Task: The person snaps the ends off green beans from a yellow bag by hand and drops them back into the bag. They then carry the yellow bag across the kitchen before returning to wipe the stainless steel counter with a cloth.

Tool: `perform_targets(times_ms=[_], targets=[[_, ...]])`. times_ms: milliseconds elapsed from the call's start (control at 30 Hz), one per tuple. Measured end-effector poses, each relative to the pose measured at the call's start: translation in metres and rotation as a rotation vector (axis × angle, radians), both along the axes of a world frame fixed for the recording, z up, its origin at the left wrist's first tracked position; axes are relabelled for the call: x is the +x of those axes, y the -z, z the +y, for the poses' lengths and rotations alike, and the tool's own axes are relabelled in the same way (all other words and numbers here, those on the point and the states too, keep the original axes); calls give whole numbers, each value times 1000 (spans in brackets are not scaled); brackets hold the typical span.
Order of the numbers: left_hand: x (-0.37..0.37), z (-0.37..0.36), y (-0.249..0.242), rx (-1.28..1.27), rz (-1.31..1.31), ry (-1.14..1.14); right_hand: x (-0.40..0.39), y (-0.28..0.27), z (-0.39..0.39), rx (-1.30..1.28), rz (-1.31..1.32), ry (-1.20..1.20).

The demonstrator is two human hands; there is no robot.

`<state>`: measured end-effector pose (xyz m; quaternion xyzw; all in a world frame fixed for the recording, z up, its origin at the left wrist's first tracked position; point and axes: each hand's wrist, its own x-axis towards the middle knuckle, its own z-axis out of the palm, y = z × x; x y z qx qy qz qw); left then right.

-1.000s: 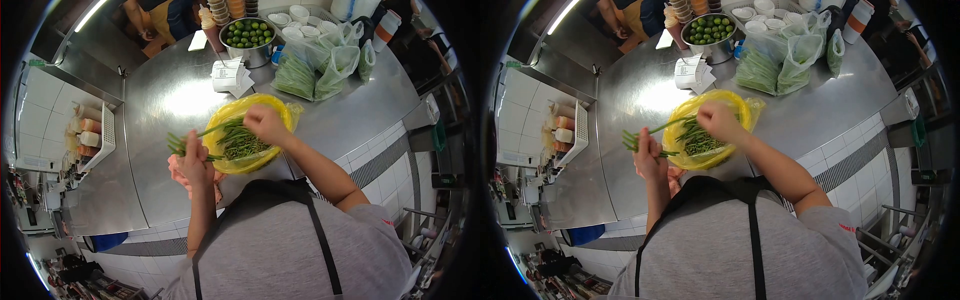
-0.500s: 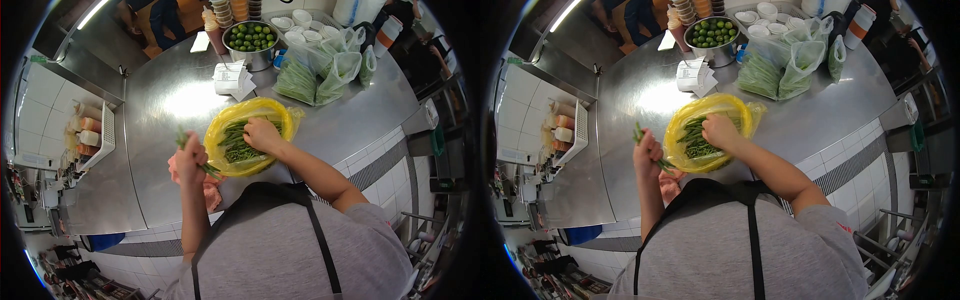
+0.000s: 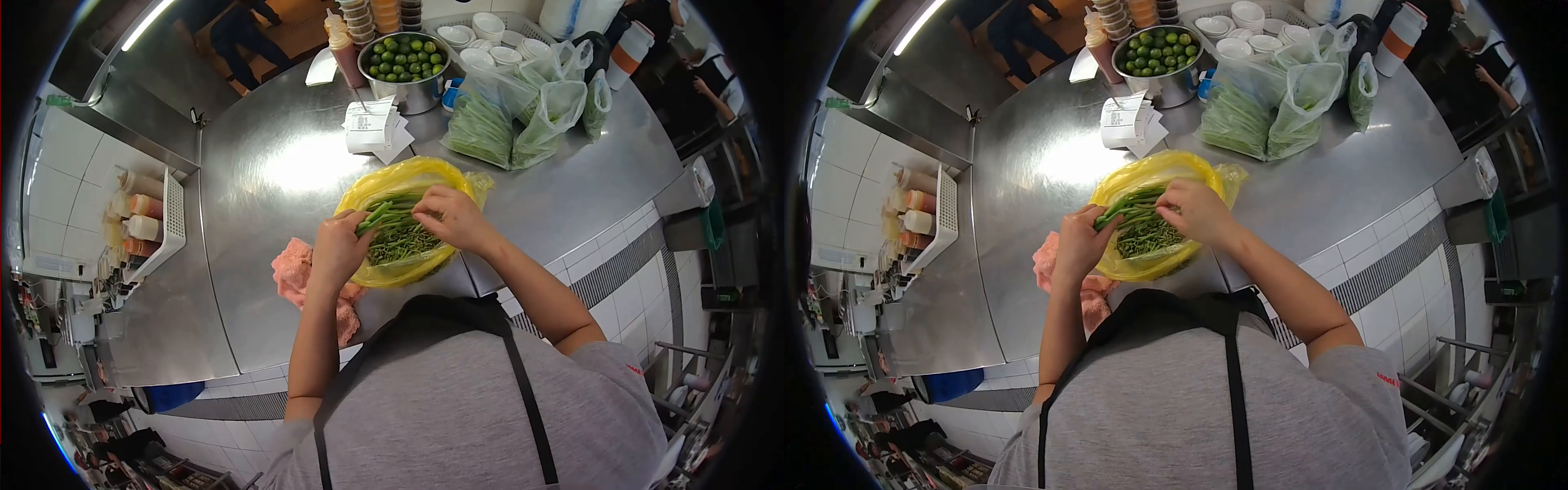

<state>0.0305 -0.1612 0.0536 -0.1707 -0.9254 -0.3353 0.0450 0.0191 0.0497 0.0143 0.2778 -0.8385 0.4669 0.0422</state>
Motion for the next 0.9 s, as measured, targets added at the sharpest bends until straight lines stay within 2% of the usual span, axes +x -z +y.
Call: perform_targets(times_ms=[67, 200, 300, 367, 400, 467, 500, 567, 600, 667, 867, 900], targets=[[0, -3, 3, 30, -11, -3, 5, -5, -1, -67, 5, 144], [3, 0, 5, 36, -37, 17, 8, -16, -15, -166, 165, 113], [6, 4, 0, 43, -10, 14, 5, -14, -15, -28, 249, 26], [9, 6, -2, 75, -37, 0, 3, -12, -17, -416, -207, -70], [9, 6, 1, 73, -36, -3, 1, -14, -16, -417, -206, -73], [11, 6, 11, 411, -280, -99, -3, -22, -10, -1130, -838, -174], [9, 3, 13, 408, -284, -99, -5, -26, -8, -1133, -840, -172], [2, -4, 14, 1222, -552, -148, -8, -32, -5, -564, -694, -31], [1, -2, 13, 1220, -554, -147, -6, -25, -7, -566, -695, -29], [-2, 5, 8, 1432, -540, -168, -3, -5, -13, -125, -71, -50], [5, 20, 7, 1422, -527, -107, 15, -21, -28, -144, -117, -108], [8, 23, 6, 1422, -517, -100, 14, -18, -28, -245, -138, -77]])
